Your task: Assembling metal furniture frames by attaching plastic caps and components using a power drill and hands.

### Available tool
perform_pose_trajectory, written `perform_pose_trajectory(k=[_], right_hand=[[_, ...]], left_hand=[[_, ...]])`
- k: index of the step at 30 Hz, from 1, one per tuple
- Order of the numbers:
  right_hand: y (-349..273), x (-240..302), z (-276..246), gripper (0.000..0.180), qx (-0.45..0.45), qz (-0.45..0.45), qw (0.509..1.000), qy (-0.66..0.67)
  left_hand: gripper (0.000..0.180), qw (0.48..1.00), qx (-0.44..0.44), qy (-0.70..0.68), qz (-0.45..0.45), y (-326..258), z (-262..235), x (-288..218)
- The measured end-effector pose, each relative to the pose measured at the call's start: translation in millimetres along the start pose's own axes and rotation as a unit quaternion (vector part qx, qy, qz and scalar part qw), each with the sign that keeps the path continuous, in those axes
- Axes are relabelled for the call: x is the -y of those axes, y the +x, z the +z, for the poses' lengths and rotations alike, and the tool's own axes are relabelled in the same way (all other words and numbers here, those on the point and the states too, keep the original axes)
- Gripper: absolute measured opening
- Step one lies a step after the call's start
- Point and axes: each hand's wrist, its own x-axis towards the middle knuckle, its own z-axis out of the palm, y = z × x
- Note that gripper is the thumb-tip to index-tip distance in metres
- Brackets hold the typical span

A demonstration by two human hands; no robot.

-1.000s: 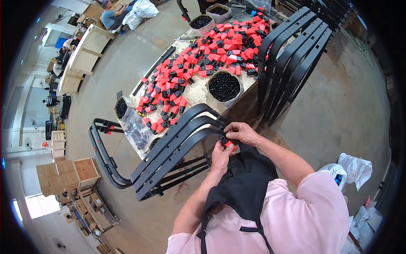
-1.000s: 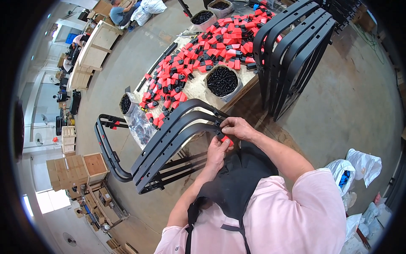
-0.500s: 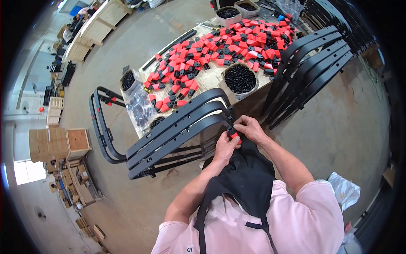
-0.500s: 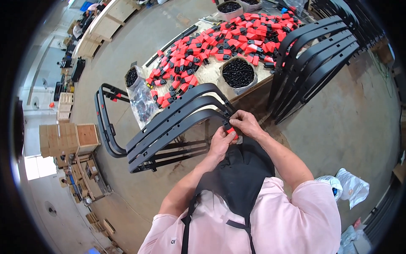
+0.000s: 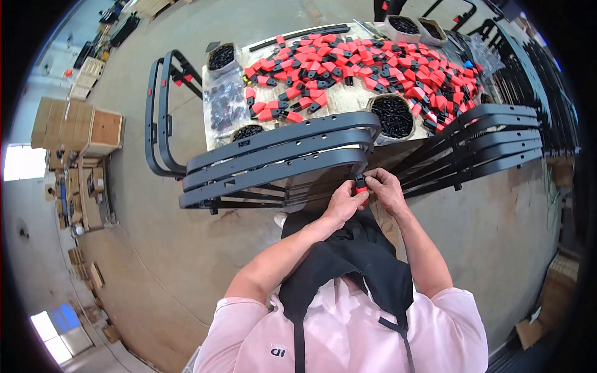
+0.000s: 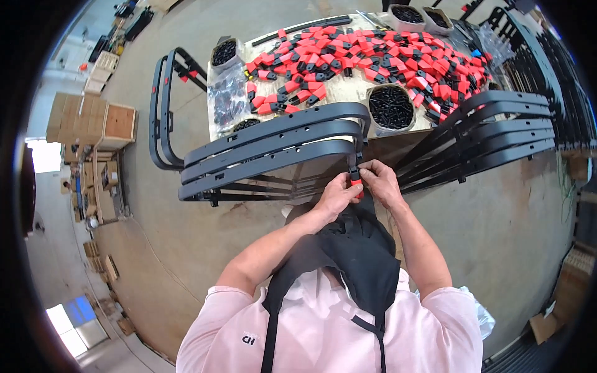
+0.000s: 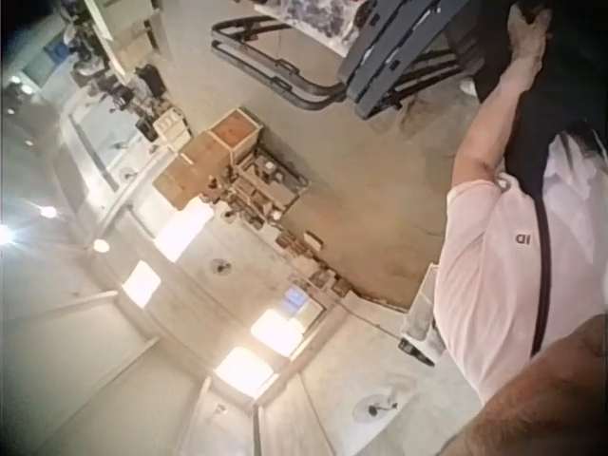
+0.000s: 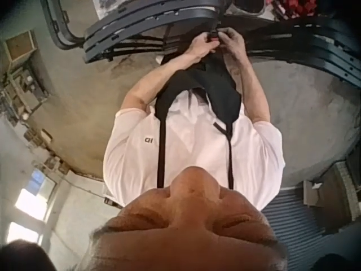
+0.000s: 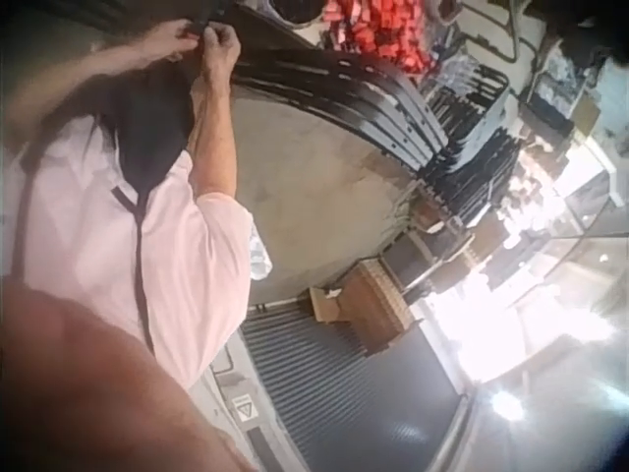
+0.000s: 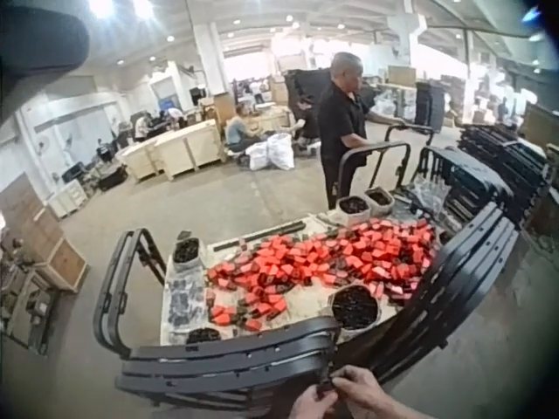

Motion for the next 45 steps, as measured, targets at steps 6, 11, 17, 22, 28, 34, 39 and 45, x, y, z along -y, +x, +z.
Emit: perform_pose_trajectory(k=[6,11,17,22,28,34,39,45], right_hand=[[-6,6,6,0.015,-0.037,-0.026,0.991,-0.123],[-27,11,29,0.041,-0.084,-0.107,0.946,-0.294],[-27,4,49,0.054,-0.114,-0.118,0.916,-0.365],[-24,3,48,0.049,-0.119,-0.122,0.900,-0.400],[-25,11,47,0.048,-0.128,-0.121,0.881,-0.439],[-27,17,49,0.050,-0.118,-0.132,0.884,-0.433],[-21,9,42,0.050,-0.120,-0.154,0.869,-0.455],[-21,12,45,0.050,-0.109,-0.134,0.887,-0.429]], left_hand=[[0.043,1.000,-0.005,-0.016,0.014,0,-3,3],[0.044,0.999,-0.008,-0.040,0.011,1,-8,10],[0.046,0.998,0.023,0.051,-0.011,1,-16,5],[0.038,0.987,0.055,0.144,-0.053,2,-39,4],[0.038,0.969,-0.036,0.245,0.022,3,-78,34],[0.025,0.895,-0.349,0.218,0.173,-21,-155,24],[0.028,0.811,-0.518,0.225,0.150,-37,-231,7],[0.028,0.785,-0.485,0.359,0.143,-17,-267,5]])
